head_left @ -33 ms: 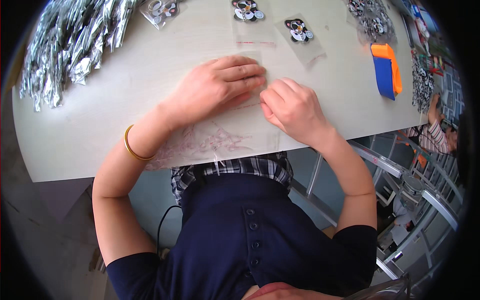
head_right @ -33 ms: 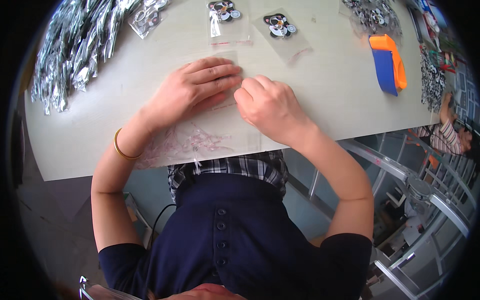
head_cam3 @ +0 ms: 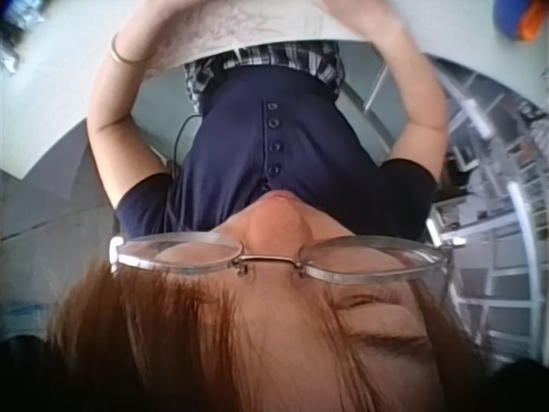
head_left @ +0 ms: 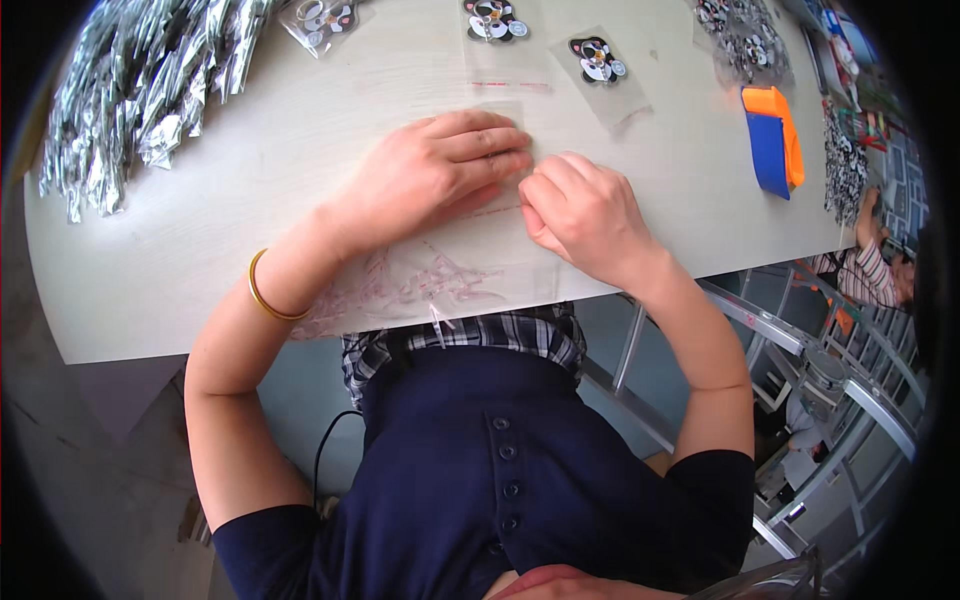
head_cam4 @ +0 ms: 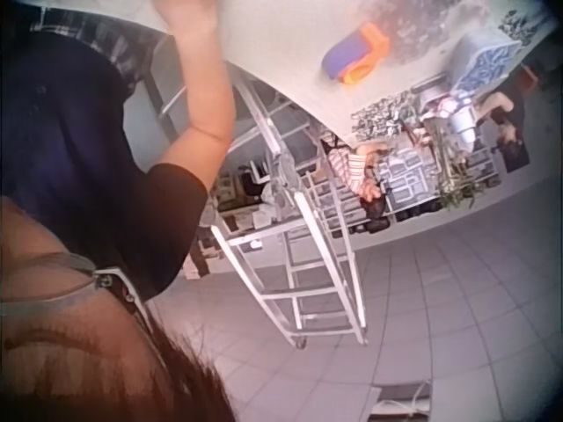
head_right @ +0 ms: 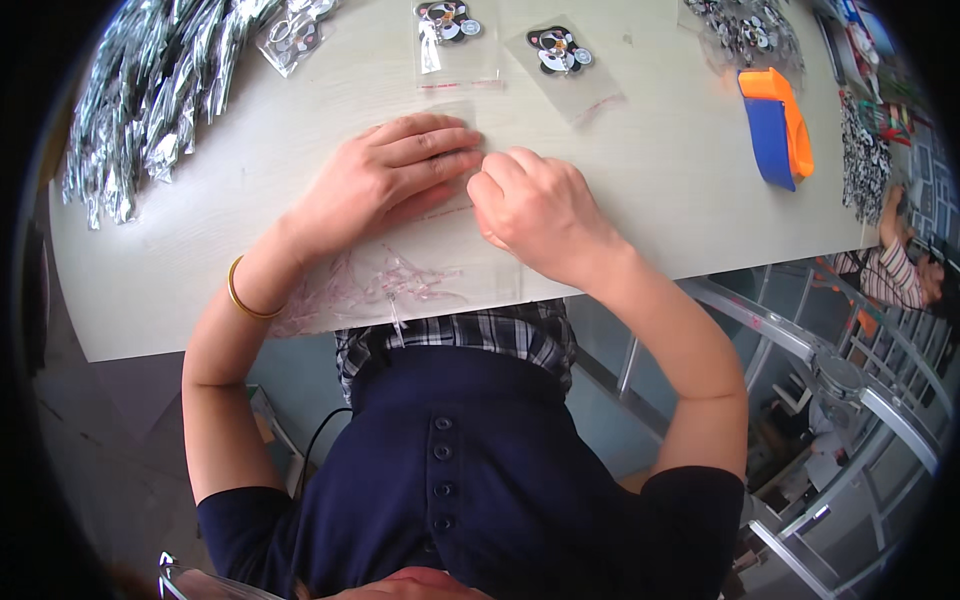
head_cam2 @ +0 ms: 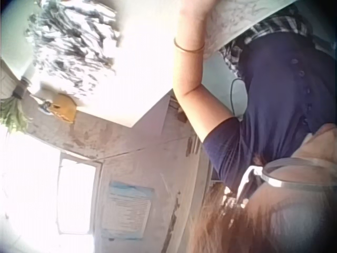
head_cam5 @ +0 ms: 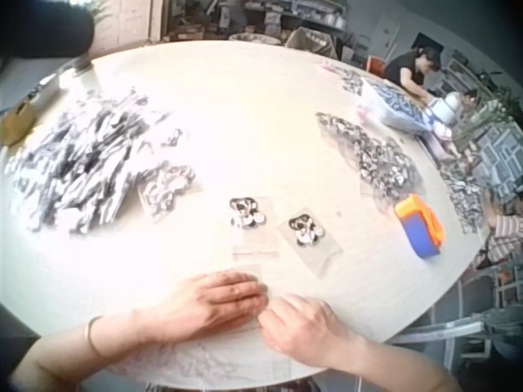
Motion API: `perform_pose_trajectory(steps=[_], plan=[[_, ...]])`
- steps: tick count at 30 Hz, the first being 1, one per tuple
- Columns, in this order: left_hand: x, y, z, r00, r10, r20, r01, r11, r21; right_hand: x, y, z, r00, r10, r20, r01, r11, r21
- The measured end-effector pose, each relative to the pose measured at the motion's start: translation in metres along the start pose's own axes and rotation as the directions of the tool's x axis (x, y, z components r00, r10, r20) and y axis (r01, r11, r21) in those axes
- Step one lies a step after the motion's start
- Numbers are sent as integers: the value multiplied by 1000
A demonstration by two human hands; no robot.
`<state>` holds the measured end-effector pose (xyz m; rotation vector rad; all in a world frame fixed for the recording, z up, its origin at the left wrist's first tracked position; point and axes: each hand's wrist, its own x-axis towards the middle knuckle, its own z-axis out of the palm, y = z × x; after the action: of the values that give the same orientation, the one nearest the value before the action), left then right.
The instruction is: The person sorts cartoon character trinkets into individual plastic bags and seals them by hand.
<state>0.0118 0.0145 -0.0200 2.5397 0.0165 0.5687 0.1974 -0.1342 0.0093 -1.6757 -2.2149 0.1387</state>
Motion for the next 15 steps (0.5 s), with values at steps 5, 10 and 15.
perform_pose_trajectory(steps=[5, 10, 15], plan=[[-3, -2, 2, 1000, 0, 12, 0, 1000, 6, -16, -27, -7, 990, -99, 98, 73, 970, 233], [0, -2, 2, 1000, 5, 22, -5, 1000, -7, -36, -49, 3, 993, -53, 102, 15, 941, 339], [-1, -3, 1, 999, 17, 28, -18, 1000, 25, -32, -51, -15, 990, -43, 137, 0, 954, 299]])
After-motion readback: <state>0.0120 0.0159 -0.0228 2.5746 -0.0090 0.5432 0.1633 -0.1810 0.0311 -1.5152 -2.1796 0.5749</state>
